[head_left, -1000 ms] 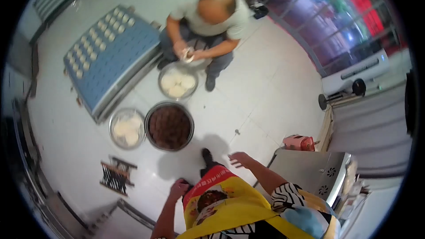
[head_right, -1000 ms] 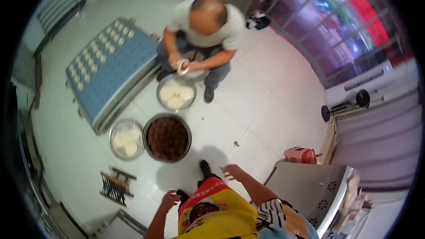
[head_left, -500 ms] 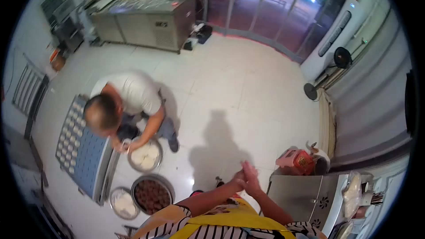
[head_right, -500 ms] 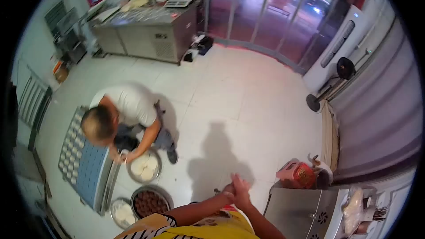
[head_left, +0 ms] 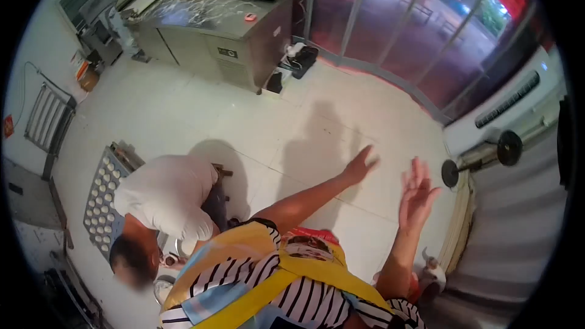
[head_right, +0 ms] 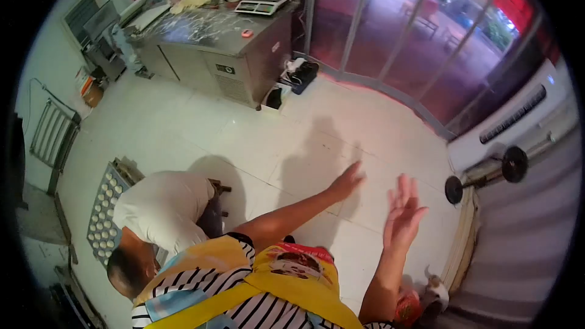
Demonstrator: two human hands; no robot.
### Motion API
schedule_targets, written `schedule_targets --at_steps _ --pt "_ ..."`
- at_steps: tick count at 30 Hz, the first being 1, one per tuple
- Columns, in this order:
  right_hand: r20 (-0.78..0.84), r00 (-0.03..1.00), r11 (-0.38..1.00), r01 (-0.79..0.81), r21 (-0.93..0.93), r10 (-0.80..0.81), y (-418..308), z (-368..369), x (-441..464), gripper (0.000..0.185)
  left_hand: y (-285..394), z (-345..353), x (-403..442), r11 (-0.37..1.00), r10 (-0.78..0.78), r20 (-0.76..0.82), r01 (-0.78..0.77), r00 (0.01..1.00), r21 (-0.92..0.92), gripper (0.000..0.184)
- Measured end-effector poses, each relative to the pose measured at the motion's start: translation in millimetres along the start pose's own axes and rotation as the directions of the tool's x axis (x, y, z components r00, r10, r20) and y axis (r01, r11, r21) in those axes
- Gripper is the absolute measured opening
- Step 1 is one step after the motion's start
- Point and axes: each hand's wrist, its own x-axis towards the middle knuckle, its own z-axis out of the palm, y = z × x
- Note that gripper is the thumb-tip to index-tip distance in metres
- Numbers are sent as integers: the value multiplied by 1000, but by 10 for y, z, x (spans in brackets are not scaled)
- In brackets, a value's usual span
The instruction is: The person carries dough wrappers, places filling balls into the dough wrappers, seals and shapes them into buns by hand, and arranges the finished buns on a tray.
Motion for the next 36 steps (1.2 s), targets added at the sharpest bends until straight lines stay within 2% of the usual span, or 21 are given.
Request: schedule_targets --at_steps 1,2,3,4,6,7,8,10,11,12,14,15,17,19,20,22,25,28,33,35,36 --pt "-11 990 911 125 -394 -140 74 323 351 66 427 -267 191 792 -300 132 324 945 -518 74" --pt "129 969 683 240 -690 -211 536 153 656 65 904 -523 389 259 -441 387 527 810 -810 72" --pt "265 924 353 354 -866 -276 998 -15 963 64 914 -522 607 589 -346 290 447 892 -673 71" --pt "402 898 388 439 -810 -177 986 314 1343 64 949 -534 909 838 -216 230 301 949 -455 70" --pt "228 973 474 182 -862 40 1694 -10 2305 65 667 -1456 1589 413 -240 430 492 870 -766 72" --pt "93 976 528 -26 -849 199 2076 -215 2667 65 106 -1860 1957 664 -50 350 293 935 -688 72" --pt "-28 938 544 -224 -809 346 2278 -409 2910 65 322 -2326 2091 742 -193 156 248 969 -623 72" --pt "-132 919 594 -344 -727 371 2589 -561 3527 62 -598 -3125 2692 898 -205 -208 99 956 -429 79" --pt "-212 890 598 -431 -676 403 2706 -587 3621 61 -753 -3555 2791 983 -173 -405 180 898 -20 82" --pt "-197 881 567 -433 -701 429 2877 -493 3837 61 -517 -3944 2839 991 -55 -530 112 846 75 91" --pt "-172 860 483 -422 -767 480 3130 -271 4471 60 -454 -4665 3091 948 -2 -660 211 751 238 94" --pt "-80 857 500 -369 -783 509 3254 -56 4797 59 -364 -4945 3207 919 63 -712 238 699 315 94" --pt "66 807 514 -308 -801 587 3333 749 5481 55 -405 -5492 3495 862 125 -748 302 652 407 95" --pt "284 795 549 -74 -832 537 3568 1338 6086 49 -498 -5998 3886 788 171 -765 380 621 485 97" --pt "275 799 532 -66 -844 535 3769 1511 6390 43 -566 -6201 4099 750 173 -772 426 612 506 98" --pt "273 802 649 -178 -740 531 4007 1914 6774 40 -800 -6631 4531 690 194 -772 475 606 546 100" --pt "233 721 605 -312 -732 653 4297 2231 7137 39 -1158 -6871 4885 629 160 -789 554 594 545 104" --pt "264 602 532 -322 -783 754 4513 2536 7459 39 -1281 -7089 5115 548 112 -775 612 622 571 106" --pt "362 480 501 -201 -842 800 4878 3042 8120 35 -1454 -7218 5283 556 39 -759 617 650 558 101" --pt "413 398 490 -111 -864 819 5174 3113 8378 34 -1521 -7233 5308 594 110 -764 574 636 563 97" --pt "426 355 495 -129 -859 832 5296 3159 8471 33 -1532 -7190 5316 612 141 -767 554 626 565 96"
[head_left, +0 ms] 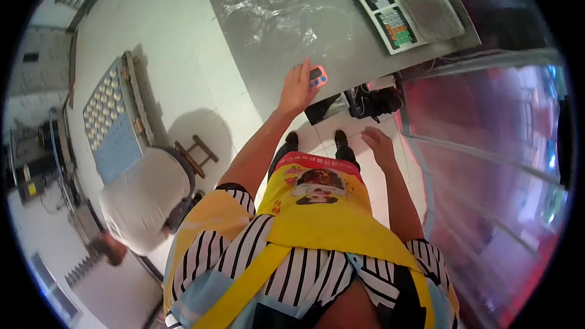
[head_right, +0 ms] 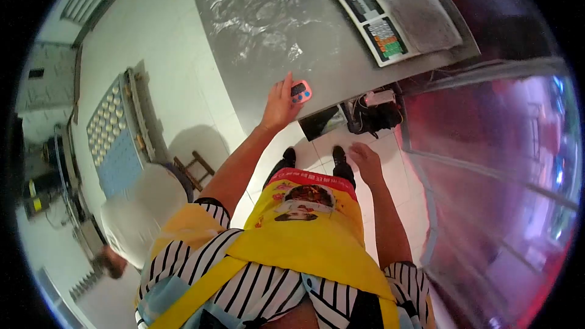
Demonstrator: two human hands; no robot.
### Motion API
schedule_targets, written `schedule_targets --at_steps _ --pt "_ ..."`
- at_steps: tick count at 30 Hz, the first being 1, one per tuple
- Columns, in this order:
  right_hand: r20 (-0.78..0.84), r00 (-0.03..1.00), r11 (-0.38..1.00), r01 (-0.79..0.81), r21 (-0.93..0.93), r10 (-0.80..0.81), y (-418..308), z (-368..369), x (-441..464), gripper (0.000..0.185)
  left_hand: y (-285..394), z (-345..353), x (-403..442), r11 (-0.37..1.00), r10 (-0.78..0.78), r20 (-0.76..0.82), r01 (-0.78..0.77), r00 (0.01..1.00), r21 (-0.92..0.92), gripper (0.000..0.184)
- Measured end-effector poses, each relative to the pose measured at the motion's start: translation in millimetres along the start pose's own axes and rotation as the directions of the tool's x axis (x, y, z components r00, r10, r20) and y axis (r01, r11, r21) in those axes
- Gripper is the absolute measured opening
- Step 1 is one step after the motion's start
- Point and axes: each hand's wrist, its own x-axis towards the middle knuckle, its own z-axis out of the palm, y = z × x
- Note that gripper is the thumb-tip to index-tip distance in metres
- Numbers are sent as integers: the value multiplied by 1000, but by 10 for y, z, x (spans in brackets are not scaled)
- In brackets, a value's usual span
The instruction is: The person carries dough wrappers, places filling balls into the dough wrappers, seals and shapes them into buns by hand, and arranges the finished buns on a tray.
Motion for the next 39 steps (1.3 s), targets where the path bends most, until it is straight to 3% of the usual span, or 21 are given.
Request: schedule_targets --at_steps 3,6,7,9,11,12,13,14,16,17,20,21,24,28,29,31,33,36,39 --pt "169 986 1000 12 17 -15 16 -126 603 35 135 26 -12 991 -94 -92 85 991 -100 94" --pt "364 925 927 -225 300 107 -428 -53 845 42 441 45 -179 950 -261 -176 220 949 -224 95" --pt "494 868 927 -226 299 52 -606 -3 850 47 574 -16 -352 951 -198 -229 130 953 -280 97" --pt "750 658 734 -544 406 72 -601 134 956 54 972 -182 -691 939 -282 -200 228 938 -256 101" --pt "878 457 569 -763 307 140 -742 463 745 65 1368 -415 -1134 917 -344 -223 276 912 -288 100" --pt "906 362 559 -808 187 221 -850 636 575 69 1548 -511 -1356 903 -395 -244 326 886 -279 100" --pt "962 216 596 -799 77 165 -883 818 394 72 1744 -597 -1623 823 -538 -172 470 825 -319 100" --pt "991 67 630 -776 -23 120 -907 978 211 74 1898 -700 -1860 852 -515 -268 451 814 -267 98" --pt "959 -39 567 -799 -199 281 -852 1321 -273 79 2228 -907 -2383 823 -566 -373 524 735 -219 98" --pt "937 -91 603 -744 -289 337 -874 1444 -510 80 2370 -925 -2627 797 -598 -418 561 684 -223 98" --pt "858 -298 632 -584 -510 418 -786 1981 -1377 80 2844 -1122 -3640 702 -679 -528 660 510 -267 97" --pt "819 -409 627 -529 -572 401 -696 2159 -1642 79 2989 -1136 -3973 660 -706 -552 694 444 -287 97" --pt "682 -508 618 -322 -717 526 -242 2670 -2360 79 3351 -1109 -4853 549 -748 -609 762 264 -344 96" --pt "558 -632 619 -153 -770 538 339 3405 -3501 79 3595 -1111 -6158 493 -696 -710 790 107 -364 95" --pt "538 -631 609 -128 -783 559 420 3591 -3787 77 3658 -1217 -6462 480 -692 -720 782 60 -397 95" --pt "555 -527 619 -68 -782 644 534 3966 -4304 71 3730 -1496 -7074 461 -669 -743 787 6 -410 96" --pt "560 -451 636 21 -772 695 505 4327 -4664 66 3715 -1787 -7545 469 -667 -745 771 -11 -431 96" --pt "511 -545 625 31 -780 665 574 5100 -5179 66 3489 -2209 -8385 514 -621 -784 765 19 -388 96" --pt "485 -566 627 73 -776 667 678 6004 -5835 67 3205 -2645 -9159 533 -557 -828 793 66 -296 94"
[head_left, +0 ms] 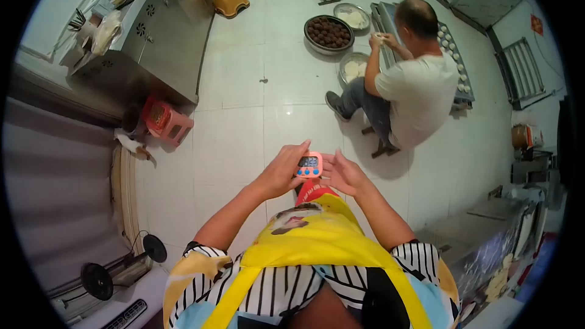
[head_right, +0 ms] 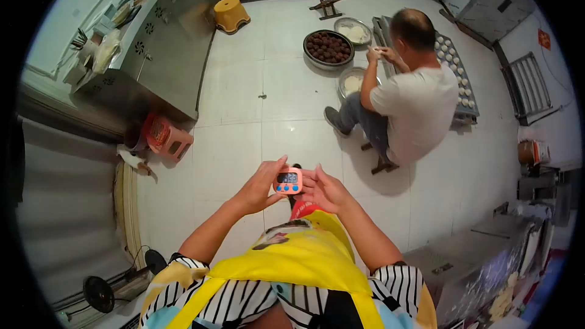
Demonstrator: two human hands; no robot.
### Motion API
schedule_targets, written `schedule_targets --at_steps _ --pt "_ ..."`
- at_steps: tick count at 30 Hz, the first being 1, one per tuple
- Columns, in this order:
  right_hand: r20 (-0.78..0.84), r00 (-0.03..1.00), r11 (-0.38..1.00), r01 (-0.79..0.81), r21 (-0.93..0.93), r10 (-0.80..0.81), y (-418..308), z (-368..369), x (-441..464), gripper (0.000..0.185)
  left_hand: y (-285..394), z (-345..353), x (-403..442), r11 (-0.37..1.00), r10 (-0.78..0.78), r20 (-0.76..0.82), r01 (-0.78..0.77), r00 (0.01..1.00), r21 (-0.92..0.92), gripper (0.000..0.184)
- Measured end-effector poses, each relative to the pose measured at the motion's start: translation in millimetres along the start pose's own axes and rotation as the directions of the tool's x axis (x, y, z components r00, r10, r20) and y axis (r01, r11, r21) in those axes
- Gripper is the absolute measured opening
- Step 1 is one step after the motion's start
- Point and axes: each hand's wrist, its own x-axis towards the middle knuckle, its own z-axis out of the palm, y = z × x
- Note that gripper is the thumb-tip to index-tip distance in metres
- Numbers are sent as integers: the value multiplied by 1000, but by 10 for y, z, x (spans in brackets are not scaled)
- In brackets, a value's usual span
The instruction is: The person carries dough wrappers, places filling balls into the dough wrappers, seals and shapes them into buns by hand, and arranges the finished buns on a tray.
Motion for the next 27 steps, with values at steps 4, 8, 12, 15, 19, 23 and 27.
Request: schedule_targets --at_steps 4,8,12,15,19,23,27 --pt "189 973 991 -128 -44 134 -841 215 1368 65 -583 -856 564 987 -134 -4 134 991 88 91" --pt "259 924 959 -276 -62 282 -1524 663 2704 58 -1108 -1854 1118 963 -183 1 179 983 203 89" --pt "246 880 910 -414 -25 407 -2293 879 3925 53 -1963 -2648 1696 929 -230 -25 227 973 294 87" --pt "288 875 911 -411 19 389 -2902 835 4855 60 -2759 -3176 2294 937 -190 -46 195 981 291 81" --pt "223 955 959 -234 160 195 -3741 704 5829 65 -3706 -4210 3379 935 -229 7 218 973 280 88" --pt "98 992 946 49 320 -84 -4926 285 6526 63 -4642 -5195 4942 970 -210 -9 209 978 127 94" --pt "-145 915 848 403 345 -376 -6125 -272 6861 63 -5572 -5551 6554 990 -139 55 137 989 43 88"
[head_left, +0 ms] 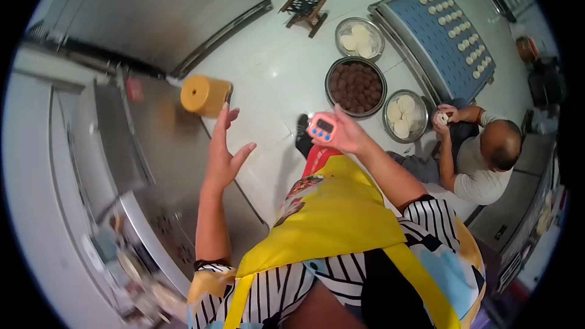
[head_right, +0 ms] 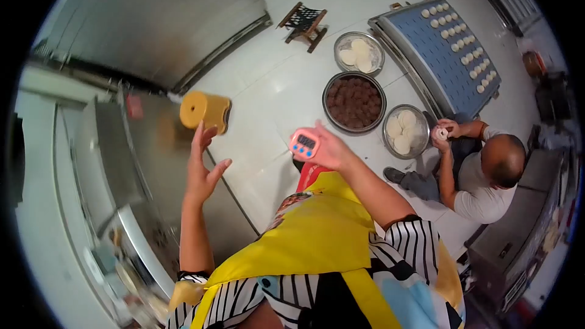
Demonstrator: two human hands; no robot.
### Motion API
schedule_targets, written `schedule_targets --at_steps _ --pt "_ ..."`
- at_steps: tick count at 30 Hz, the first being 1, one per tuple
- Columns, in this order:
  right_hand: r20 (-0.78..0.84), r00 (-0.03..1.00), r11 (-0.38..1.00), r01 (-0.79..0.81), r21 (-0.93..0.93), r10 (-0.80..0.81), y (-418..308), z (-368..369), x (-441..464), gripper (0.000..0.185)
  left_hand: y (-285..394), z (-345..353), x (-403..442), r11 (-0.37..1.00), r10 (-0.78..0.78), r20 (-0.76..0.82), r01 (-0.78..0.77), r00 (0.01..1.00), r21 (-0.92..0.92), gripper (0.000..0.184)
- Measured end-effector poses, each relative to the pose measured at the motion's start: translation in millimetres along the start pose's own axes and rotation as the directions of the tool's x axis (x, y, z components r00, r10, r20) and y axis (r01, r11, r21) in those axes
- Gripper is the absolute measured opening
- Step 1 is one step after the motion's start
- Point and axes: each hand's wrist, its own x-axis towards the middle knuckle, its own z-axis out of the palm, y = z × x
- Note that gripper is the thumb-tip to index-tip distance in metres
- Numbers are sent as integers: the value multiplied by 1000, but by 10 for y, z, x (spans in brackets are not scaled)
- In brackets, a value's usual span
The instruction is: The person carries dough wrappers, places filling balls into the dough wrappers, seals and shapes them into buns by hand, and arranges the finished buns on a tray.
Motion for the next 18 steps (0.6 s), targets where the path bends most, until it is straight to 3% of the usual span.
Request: schedule_targets --at_steps 1,4,5,6,7,10,14,17,18 --pt "-13 996 996 90 26 -90 -263 -74 205 62 -228 -55 387 1000 24 10 -24 1000 -3 88" --pt "-274 913 951 307 -20 -301 -1009 -397 806 61 -935 -166 1282 999 13 9 -13 1000 -41 86" --pt "23 931 931 364 -11 -363 -1328 -687 1060 60 -1153 -192 1542 997 -33 17 34 999 -72 86" --pt "285 872 912 409 19 -397 -1462 -937 1220 59 -1303 -234 1732 988 -110 51 115 993 -106 86" --pt "-353 851 879 457 135 -388 -1595 -663 1182 58 -1402 -301 1959 990 -125 87 131 988 -59 86" --pt "-490 721 784 611 114 -490 -2028 -544 1514 60 -1929 -598 2665 992 -128 213 126 969 22 79" --pt "-466 646 641 742 197 -605 -2637 -746 1790 59 -2386 -613 3954 964 -173 300 224 938 -145 76" --pt "-489 520 475 851 225 -700 -2891 -696 1976 59 -2335 -289 5412 993 27 466 29 885 -112 75" --pt "-576 449 412 888 203 -683 -2991 -580 2049 58 -2366 -105 5806 991 105 496 -50 862 -124 76"
